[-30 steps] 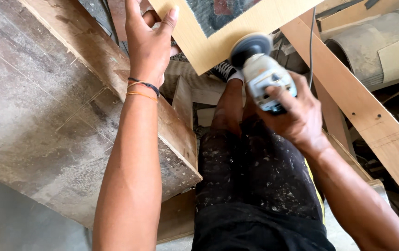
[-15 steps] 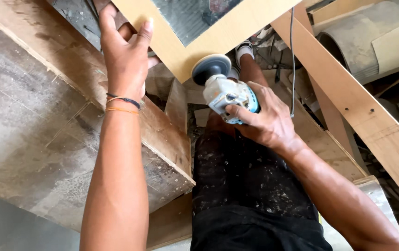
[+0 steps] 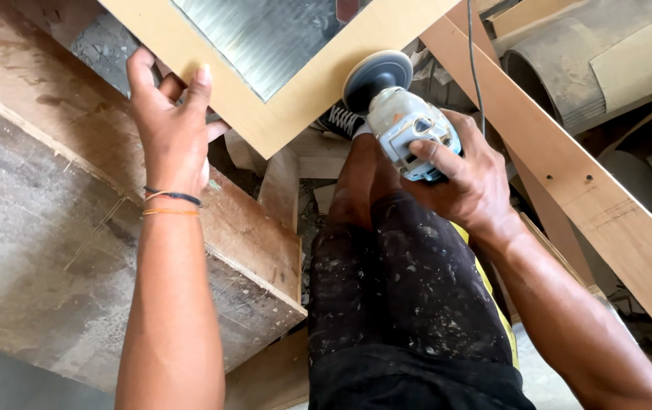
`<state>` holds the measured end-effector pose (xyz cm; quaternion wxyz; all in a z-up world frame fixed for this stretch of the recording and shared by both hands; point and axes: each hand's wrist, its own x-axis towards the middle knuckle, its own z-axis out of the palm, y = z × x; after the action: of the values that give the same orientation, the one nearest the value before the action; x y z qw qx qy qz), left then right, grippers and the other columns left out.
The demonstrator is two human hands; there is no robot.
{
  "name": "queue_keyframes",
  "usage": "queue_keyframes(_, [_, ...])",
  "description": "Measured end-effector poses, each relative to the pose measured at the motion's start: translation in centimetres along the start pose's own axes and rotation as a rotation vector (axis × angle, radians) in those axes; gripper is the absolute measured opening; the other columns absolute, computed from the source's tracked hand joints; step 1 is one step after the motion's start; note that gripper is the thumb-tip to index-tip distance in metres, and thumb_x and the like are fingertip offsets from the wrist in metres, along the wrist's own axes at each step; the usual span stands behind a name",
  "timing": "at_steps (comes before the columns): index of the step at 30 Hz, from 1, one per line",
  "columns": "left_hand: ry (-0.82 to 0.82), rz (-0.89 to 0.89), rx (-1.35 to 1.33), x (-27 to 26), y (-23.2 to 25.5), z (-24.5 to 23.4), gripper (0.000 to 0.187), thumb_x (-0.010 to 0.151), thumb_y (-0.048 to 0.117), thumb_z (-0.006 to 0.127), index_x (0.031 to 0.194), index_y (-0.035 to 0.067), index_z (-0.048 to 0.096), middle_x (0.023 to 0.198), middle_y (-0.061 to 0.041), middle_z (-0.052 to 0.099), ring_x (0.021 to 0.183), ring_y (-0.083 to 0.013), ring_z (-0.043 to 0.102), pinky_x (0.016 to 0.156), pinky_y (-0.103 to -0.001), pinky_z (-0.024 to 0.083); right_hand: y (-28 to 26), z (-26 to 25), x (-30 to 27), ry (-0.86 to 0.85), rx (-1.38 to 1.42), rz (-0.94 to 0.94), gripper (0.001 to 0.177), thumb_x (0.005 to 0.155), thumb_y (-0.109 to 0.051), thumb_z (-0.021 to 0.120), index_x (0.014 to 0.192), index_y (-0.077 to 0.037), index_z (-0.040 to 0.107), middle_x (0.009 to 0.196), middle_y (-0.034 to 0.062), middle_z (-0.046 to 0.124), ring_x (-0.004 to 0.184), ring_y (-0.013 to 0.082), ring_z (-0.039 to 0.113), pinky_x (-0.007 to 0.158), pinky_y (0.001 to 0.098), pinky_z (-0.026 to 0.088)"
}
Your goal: The person uses a metal file to scrape the edges of a wooden frame and then sands it with a power sander. They rotate the frame to sand all sides before lifting it up.
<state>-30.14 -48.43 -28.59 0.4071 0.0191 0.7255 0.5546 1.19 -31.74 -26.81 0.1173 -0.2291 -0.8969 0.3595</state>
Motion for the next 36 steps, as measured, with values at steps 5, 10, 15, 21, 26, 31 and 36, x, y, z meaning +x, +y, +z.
queue_keyframes(5, [0.008, -0.015, 0.022, 0.0, 0.3, -0.1, 0.052, 0.108, 0.004, 0.062, 0.147, 0.009, 0.028, 0.136, -0.018, 0.064, 0.122, -0.0237, 0.066, 0.093, -0.056, 0.063, 1.4, -1.0, -0.1, 0.021, -0.019, 0.036, 0.069, 0.080, -0.012, 0.094, 0.132, -0.022, 0.051, 0.133, 0.0228, 0.061, 0.112, 0.0403, 0.070, 0.082, 0.0440, 0.062])
queue_keyframes(10, [0.039, -0.061, 0.083, 0.2, 0.7, 0.2, 0.049, 0.108, 0.005, 0.059, 0.146, 0.007, 0.028, 0.134, -0.020, 0.066, 0.121, -0.0262, 0.071, 0.093, -0.056, 0.062, 2.5, -2.3, 0.5, 0.025, -0.020, 0.060, 0.072, 0.081, -0.014, 0.096, 0.134, -0.021, 0.048, 0.133, 0.0224, 0.061, 0.111, 0.0390, 0.071, 0.080, 0.0430, 0.061])
queue_keyframes(15, [0.059, -0.086, 0.048, -0.1, 0.9, 0.1, 0.051, 0.108, 0.004, 0.058, 0.148, 0.008, 0.025, 0.136, -0.018, 0.062, 0.118, -0.0253, 0.067, 0.093, -0.059, 0.060, 3.8, -3.1, 0.8, 0.046, -0.015, 0.051, 0.080, 0.081, -0.016, 0.097, 0.139, -0.023, 0.042, 0.131, 0.0231, 0.060, 0.110, 0.0388, 0.071, 0.078, 0.0419, 0.061])
queue_keyframes(21, [0.062, -0.104, 0.035, -0.3, 0.9, -0.1, 0.051, 0.109, 0.004, 0.057, 0.148, 0.010, 0.025, 0.134, -0.016, 0.061, 0.115, -0.0243, 0.066, 0.093, -0.059, 0.060, 5.4, -4.4, 1.3, 0.088, -0.023, 0.037, 0.084, 0.083, -0.013, 0.097, 0.141, -0.025, 0.038, 0.126, 0.0210, 0.062, 0.107, 0.0385, 0.070, 0.076, 0.0403, 0.059])
queue_keyframes(26, [0.065, -0.105, 0.054, -0.5, 1.2, 0.1, 0.050, 0.109, 0.004, 0.057, 0.149, 0.009, 0.027, 0.133, -0.014, 0.060, 0.114, -0.0228, 0.065, 0.094, -0.061, 0.059, 6.1, -5.6, 1.8, 0.107, -0.019, 0.076, 0.082, 0.081, -0.011, 0.095, 0.139, -0.024, 0.039, 0.124, 0.0212, 0.062, 0.106, 0.0386, 0.070, 0.078, 0.0419, 0.059])
queue_keyframes(31, [0.080, -0.108, 0.055, -0.5, 1.1, -0.1, 0.051, 0.108, 0.004, 0.057, 0.149, 0.010, 0.027, 0.133, -0.013, 0.058, 0.115, -0.0221, 0.062, 0.097, -0.065, 0.058, 7.3, -6.6, 2.2, 0.145, -0.006, 0.063, 0.081, 0.086, -0.009, 0.094, 0.142, -0.023, 0.037, 0.124, 0.0201, 0.062, 0.104, 0.0367, 0.071, 0.078, 0.0402, 0.060])
queue_keyframes(36, [0.100, -0.127, 0.060, -0.4, 1.4, 0.2, 0.054, 0.107, 0.004, 0.057, 0.151, 0.011, 0.026, 0.134, -0.014, 0.057, 0.118, -0.0247, 0.061, 0.097, -0.066, 0.053, 8.6, -7.8, 2.5, 0.156, -0.015, 0.077, 0.081, 0.086, -0.009, 0.093, 0.142, -0.022, 0.036, 0.123, 0.0194, 0.062, 0.100, 0.0351, 0.071, 0.077, 0.0396, 0.060])
